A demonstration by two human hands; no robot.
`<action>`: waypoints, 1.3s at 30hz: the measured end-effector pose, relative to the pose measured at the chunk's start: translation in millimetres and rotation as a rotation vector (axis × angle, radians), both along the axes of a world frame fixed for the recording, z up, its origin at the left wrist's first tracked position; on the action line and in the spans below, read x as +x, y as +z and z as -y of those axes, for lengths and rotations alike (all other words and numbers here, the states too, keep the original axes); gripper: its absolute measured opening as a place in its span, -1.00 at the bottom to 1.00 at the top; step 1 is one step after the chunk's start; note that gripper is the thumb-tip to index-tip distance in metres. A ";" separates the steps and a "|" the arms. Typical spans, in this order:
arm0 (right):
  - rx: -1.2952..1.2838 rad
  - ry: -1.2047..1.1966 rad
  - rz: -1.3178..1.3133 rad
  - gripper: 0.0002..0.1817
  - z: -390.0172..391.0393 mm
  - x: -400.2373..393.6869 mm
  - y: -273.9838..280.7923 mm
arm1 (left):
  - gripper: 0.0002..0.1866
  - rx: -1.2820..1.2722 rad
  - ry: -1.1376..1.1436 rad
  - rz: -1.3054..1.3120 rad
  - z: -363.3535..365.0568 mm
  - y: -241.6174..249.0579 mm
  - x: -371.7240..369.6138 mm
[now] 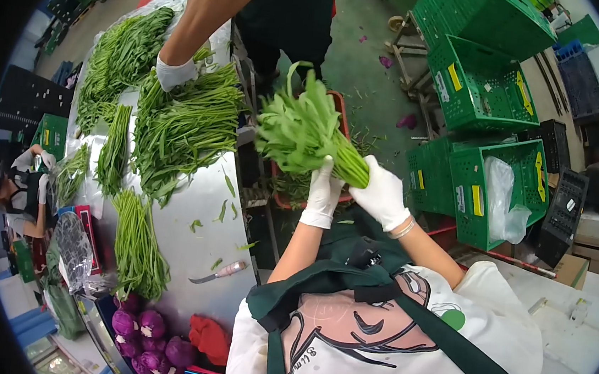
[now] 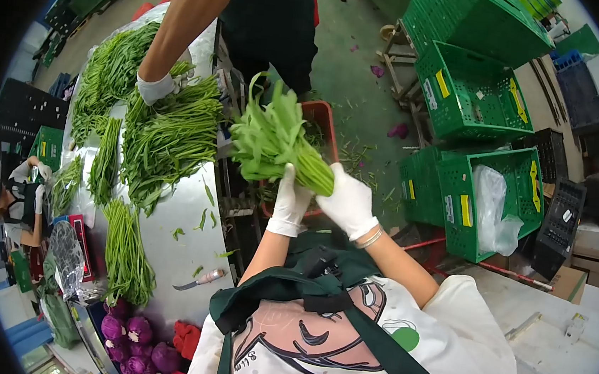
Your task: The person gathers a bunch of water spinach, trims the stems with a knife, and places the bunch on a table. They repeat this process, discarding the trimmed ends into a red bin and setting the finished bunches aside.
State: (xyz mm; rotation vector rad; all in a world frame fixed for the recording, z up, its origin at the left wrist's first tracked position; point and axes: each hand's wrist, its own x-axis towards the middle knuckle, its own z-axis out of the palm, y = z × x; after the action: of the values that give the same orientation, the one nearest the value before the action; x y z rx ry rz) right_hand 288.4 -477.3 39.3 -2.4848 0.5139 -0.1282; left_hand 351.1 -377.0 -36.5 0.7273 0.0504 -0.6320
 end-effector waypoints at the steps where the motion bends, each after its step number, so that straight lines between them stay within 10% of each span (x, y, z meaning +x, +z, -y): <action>1: -0.001 0.016 0.009 -0.63 -6.7 -3.0 2.7 | -0.22 -0.120 -0.036 -0.071 -2.9 4.5 2.0; 10: 0.330 0.567 -0.255 -0.16 21.1 2.3 67.2 | -0.48 -0.324 -0.093 -0.222 -37.3 52.7 20.3; 12: 0.213 0.579 -0.205 -0.34 44.0 21.1 85.7 | -0.37 -0.344 -0.144 -0.216 -47.1 52.8 34.7; 14: -0.217 0.734 0.217 -0.13 56.3 42.1 96.1 | -0.36 -0.322 -0.233 -0.165 -54.8 58.8 46.0; 19: -0.611 1.151 0.313 0.07 52.2 85.2 103.3 | -0.39 -0.164 -0.588 -0.131 -61.8 83.6 53.2; 34: -0.077 1.444 0.209 -0.14 33.9 107.2 96.1 | -0.41 0.342 -1.130 0.190 -92.9 149.6 67.4; 39: -0.177 1.373 0.218 -0.54 32.2 115.8 119.3 | -0.48 -0.003 -0.963 -0.353 -103.1 160.0 77.5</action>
State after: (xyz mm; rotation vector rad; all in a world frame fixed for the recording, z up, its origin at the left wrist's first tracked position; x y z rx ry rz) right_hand 404.2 -509.5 158.6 -2.3908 -1.3311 0.1145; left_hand 428.6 -273.9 123.5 0.6029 0.0213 -1.6777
